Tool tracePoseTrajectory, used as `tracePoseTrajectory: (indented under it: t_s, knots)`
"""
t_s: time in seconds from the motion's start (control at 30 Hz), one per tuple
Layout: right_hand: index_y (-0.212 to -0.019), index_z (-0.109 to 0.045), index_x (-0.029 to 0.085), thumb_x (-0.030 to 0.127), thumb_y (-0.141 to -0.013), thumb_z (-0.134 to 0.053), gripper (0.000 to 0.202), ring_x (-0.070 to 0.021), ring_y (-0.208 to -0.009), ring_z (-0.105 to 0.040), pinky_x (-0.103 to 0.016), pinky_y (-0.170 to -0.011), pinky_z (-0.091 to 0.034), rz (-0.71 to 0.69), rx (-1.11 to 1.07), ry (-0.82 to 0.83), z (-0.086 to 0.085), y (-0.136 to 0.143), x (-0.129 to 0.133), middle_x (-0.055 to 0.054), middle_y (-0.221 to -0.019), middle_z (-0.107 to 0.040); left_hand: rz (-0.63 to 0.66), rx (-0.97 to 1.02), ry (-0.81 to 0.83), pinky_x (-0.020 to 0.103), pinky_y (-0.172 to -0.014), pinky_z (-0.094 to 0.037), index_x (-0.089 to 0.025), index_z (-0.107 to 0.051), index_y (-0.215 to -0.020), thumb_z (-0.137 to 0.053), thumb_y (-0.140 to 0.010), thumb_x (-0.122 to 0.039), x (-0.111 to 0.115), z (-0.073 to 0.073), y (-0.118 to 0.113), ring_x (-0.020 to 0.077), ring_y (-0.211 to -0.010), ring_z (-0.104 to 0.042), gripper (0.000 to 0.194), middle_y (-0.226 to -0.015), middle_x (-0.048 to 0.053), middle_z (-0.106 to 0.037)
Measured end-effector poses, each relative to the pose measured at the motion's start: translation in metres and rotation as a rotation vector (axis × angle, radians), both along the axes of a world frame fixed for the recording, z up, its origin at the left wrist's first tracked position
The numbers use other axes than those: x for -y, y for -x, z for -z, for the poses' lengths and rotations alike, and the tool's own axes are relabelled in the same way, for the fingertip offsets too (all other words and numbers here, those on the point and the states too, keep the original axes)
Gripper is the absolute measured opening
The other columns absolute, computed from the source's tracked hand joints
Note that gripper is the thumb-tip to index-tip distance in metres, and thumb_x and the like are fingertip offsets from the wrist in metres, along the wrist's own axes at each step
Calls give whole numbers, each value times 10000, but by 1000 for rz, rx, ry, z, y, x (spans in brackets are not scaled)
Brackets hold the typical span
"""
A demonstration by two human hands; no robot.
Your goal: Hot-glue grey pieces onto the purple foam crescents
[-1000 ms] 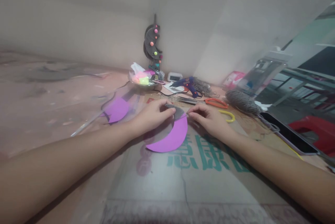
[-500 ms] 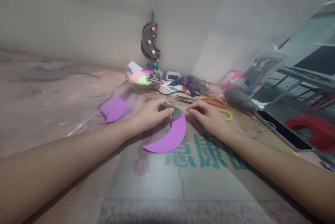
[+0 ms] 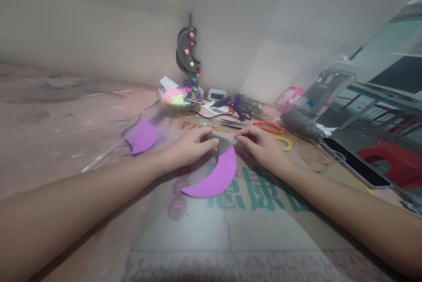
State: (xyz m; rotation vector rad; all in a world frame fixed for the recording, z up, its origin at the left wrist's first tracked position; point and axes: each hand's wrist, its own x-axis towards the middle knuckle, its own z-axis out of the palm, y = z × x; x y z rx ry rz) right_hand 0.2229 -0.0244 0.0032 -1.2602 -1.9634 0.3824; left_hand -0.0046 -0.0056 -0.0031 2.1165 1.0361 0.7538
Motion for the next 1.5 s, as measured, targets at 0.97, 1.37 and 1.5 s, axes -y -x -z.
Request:
tracePoseTrajectory:
  t_s: [0.97,1.37,1.5]
  knots:
    - [-831,-654,189,299,-860,-577,137,-163,-778,-583,-290,-717,-430,23,-29,-41,-1,2,4,-20,-815,-657,158,120,213,219,-538,-358,-177,-547,-812,-508,-860,-401,5,-7,1,105,-585,-478,232,-693,-26,-572]
    - [-1128,-561,213,355,-897,-512,275,-149,-683,-585,-295,-643,-480,2,-259,65,-1,2,4,-36,-879,-626,13,240,305,192,-413,-291,-178,-540,-824,-527,-841,-460,2,-5,-1,72,-477,-428,283,-647,-24,-535]
    - [-852,-559,199,375,-910,-494,197,-114,-589,-498,-247,-577,-420,35,-237,-13,-5,2,10,13,-705,-536,-86,286,352,183,-354,-223,-186,-483,-763,-522,-842,-484,1,-4,-1,52,-411,-365,311,-613,-39,-482]
